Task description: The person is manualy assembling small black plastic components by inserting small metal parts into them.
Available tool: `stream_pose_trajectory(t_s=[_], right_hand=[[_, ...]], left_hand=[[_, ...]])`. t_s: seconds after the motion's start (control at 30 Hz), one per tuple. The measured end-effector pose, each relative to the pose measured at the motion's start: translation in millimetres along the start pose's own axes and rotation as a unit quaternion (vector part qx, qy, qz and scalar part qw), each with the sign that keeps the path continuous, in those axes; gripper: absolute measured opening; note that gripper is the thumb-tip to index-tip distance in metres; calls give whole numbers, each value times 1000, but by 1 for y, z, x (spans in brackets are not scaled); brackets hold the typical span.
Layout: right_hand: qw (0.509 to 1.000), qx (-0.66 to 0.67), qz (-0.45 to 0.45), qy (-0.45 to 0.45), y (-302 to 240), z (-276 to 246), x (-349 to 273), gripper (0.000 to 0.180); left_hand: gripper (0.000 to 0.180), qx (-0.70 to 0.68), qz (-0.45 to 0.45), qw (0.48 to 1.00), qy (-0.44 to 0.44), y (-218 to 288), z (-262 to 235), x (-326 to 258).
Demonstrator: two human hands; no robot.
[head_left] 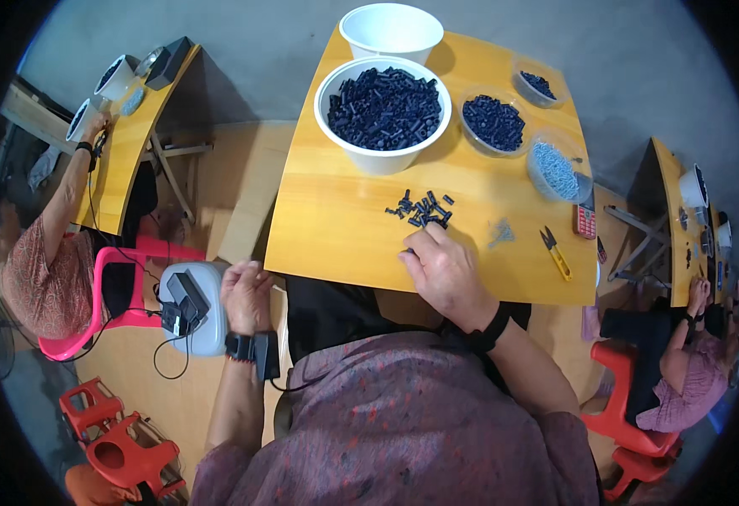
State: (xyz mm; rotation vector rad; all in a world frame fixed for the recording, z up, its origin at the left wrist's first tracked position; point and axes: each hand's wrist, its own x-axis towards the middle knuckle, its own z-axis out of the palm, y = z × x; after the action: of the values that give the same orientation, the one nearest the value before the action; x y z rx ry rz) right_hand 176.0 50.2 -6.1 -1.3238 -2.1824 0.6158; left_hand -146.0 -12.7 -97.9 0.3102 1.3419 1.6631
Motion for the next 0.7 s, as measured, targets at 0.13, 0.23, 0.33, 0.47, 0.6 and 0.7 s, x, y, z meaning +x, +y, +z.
stream_pose_trajectory(t_s=[0.13, 0.23, 0.33, 0.47, 0.6, 0.7], right_hand=[[1000, 3, 2, -1, 8, 0, 0, 13], [990, 124, -56, 47, 21, 1, -3, 14], [938, 327, 111, -18, 19, -6, -8, 14], [871, 467, 148, -43, 13, -11, -10, 16], [848, 514, 126, -35, 13, -16, -5, 19], [810, 570, 137, -8, 10, -20, -9, 18]], left_hand=[[25, 61, -97, 991, 65, -19, 5, 10], [29, 65, -69, 993, 67, -15, -1, 15], [29, 63, -3, 992, 113, -8, -1, 12], [29, 112, 131, 981, 86, 23, 34, -21], [23, 156, 208, 964, -49, 30, 84, -58], [24, 195, 190, 953, -133, 30, 112, -83]])
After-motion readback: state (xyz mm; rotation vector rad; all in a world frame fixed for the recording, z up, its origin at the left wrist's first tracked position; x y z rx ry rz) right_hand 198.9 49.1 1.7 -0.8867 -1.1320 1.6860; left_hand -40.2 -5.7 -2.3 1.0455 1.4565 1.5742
